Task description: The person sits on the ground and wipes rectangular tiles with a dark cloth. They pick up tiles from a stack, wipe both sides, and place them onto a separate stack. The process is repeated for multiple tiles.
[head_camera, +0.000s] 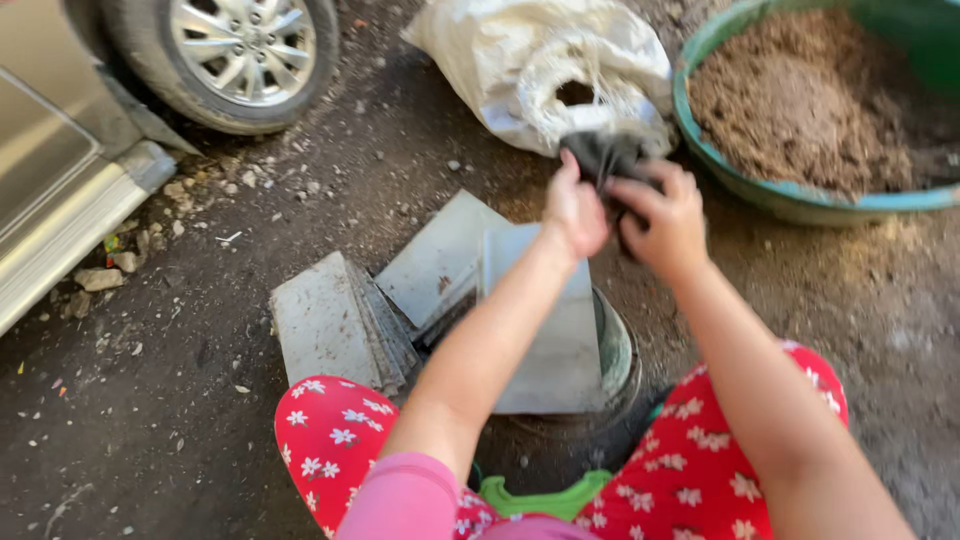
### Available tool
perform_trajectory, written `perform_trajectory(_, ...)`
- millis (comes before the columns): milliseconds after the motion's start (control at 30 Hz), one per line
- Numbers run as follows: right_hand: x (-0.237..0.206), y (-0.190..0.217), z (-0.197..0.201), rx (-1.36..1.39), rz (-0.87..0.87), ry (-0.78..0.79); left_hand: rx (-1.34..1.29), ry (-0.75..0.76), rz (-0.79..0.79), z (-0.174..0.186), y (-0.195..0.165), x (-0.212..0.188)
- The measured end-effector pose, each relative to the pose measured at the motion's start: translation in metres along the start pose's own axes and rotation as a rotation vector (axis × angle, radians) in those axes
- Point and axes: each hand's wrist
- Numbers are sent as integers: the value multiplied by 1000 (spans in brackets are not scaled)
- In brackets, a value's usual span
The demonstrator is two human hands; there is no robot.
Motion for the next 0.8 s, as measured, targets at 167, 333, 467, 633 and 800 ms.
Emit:
perform_trajectory(167, -13, -73, 6, -220, -412, 85, 987, -230, -239, 27, -45, -20)
perform_trajectory(333, -11, -80, 10, -165, -424, 3, 2090, -678, -37, 91, -35, -34)
perform_trajectory(467, -4, -69, 18, -81, -432, -66, 2452, -534, 131, 134, -23, -33)
perform_trajectory(633, 1, -61, 25, -136, -467, -57, 2328, -575, 558, 136, -22, -37)
perform_trajectory(800, 6, -58, 23, -77, -515, -48, 2155, -953, 704, 121, -29, -66)
Point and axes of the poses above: each hand's wrist, its own x-axis towards the middle knuckle, its own z-axis out of the back of the hand, y = z × x, and after that the axes turned 3 degrees about z, right-handed
